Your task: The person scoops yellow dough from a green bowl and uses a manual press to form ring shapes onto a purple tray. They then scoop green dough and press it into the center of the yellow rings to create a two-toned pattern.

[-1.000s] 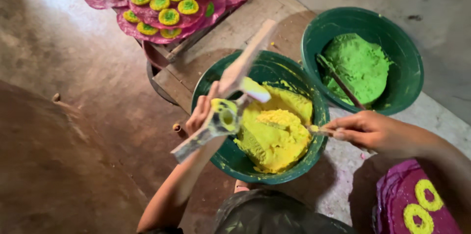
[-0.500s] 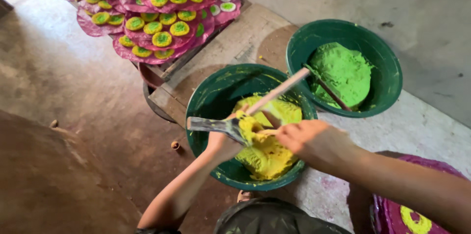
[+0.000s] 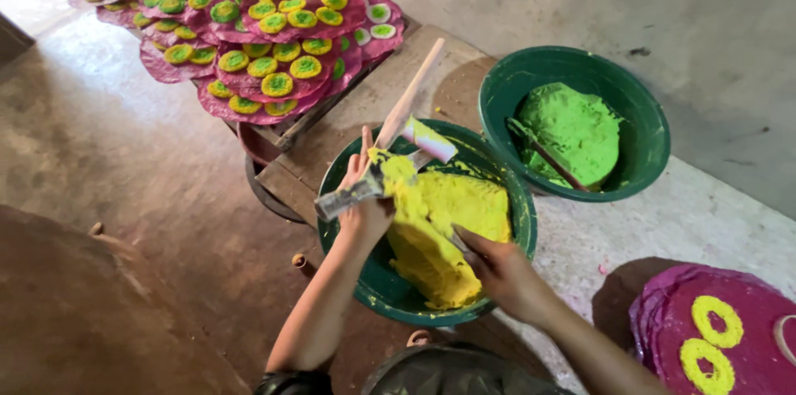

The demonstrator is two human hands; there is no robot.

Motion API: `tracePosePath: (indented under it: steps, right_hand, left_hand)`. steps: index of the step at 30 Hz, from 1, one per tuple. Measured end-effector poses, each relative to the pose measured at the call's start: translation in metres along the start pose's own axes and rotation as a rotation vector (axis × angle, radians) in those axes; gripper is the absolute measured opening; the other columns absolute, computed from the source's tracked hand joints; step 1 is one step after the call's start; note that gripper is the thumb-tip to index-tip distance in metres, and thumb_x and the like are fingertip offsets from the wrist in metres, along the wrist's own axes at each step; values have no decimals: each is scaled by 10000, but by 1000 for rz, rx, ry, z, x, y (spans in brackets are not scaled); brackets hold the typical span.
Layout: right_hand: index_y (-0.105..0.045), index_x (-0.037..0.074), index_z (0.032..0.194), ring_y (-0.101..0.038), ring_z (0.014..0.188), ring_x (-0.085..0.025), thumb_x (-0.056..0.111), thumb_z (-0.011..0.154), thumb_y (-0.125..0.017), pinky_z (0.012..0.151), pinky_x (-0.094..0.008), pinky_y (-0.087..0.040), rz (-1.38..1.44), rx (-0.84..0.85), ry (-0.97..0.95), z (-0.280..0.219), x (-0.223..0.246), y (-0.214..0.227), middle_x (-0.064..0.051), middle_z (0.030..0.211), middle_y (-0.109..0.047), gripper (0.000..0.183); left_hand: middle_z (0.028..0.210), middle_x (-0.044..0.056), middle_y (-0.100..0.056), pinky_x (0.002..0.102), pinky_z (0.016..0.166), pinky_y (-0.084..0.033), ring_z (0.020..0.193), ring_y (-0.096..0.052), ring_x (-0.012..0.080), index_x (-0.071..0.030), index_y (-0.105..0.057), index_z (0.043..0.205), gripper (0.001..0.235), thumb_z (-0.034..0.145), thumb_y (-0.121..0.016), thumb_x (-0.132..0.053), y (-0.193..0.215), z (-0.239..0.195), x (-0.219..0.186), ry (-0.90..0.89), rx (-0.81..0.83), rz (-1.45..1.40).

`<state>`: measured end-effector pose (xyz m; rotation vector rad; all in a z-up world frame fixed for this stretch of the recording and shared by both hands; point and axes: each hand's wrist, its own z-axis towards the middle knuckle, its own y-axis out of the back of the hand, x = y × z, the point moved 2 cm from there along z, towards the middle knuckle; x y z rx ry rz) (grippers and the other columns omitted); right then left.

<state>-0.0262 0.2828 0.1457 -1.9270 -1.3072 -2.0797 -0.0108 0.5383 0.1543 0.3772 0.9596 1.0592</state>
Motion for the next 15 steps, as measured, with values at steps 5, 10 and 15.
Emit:
tracePosePath:
  steps: [5,10,15]
  right_hand:
    - [-575,74,1467,-482,576,-165,133,1015,-560,549,-330,-447,208,-110,-168,22,-28,17,-77,677,-554,457]
    - [-556,8,1414,-646,739,-130,134,999,-583,678,-299,-553,69,-236,105,13,-28,-24,-96,983,-771,434]
    - [-597,-1,1410,-735,952,-139,98,1006,-603,818,-320,-578,-9,-113,383,-6,-28,0,-152,1159,-770,416]
  left_hand:
    - [1602,172,-417,436,856,-535,1060,-578,360,38,-488,1512,859,718,-776,-114,-3,-2,-10,22,-24,-123]
    - [1632,242,-343,438,811,-526,962,-549,345,-123,-593,1180,527,684,-770,-140,-6,4,-16,-127,-73,82]
    - [1465,198,-496,450,782,-513,951,-533,348,1,-406,1518,870,721,-731,-125,5,4,-11,-80,3,20]
